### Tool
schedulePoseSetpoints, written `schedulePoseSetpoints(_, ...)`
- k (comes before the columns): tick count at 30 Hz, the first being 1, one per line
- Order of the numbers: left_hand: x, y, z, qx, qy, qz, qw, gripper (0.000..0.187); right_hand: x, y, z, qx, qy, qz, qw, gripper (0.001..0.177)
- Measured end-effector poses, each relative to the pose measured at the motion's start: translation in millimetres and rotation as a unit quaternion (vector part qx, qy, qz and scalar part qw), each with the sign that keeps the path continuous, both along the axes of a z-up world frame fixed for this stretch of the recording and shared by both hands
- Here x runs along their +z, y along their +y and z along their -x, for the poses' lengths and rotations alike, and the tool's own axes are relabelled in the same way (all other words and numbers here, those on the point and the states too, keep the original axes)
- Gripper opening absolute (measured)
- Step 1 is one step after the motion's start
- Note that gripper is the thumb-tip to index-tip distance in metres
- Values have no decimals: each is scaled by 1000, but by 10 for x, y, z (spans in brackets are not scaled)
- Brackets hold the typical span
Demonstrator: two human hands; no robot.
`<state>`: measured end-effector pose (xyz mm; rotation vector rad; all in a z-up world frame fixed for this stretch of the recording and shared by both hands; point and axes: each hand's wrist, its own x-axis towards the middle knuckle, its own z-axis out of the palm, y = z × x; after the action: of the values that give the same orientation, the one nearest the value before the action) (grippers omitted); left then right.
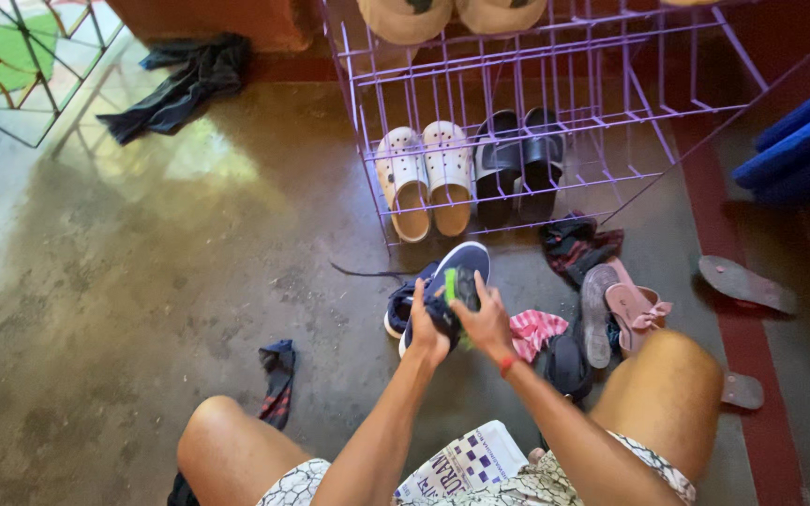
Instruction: The person cleans various pieces of footwear including sandals and sneakers using a brush and a cloth, then places them onto a shoe rack.
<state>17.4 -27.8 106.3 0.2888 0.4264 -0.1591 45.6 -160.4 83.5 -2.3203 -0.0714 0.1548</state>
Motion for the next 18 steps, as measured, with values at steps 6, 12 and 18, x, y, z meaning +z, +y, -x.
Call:
schedulePoseSetpoints(6,169,-108,220,-20,37,47,998,76,-85,-308,-368,-77,-58,83,992,86)
schedulePoseSetpoints(12,164,-90,-102,19,19,28,999,66,478,4,-374,-115,51,8,992,89)
schedulePoseSetpoints(18,148,78,-112,6,17,7,1000,67,297,-78,46,0,20,-1,1000,87)
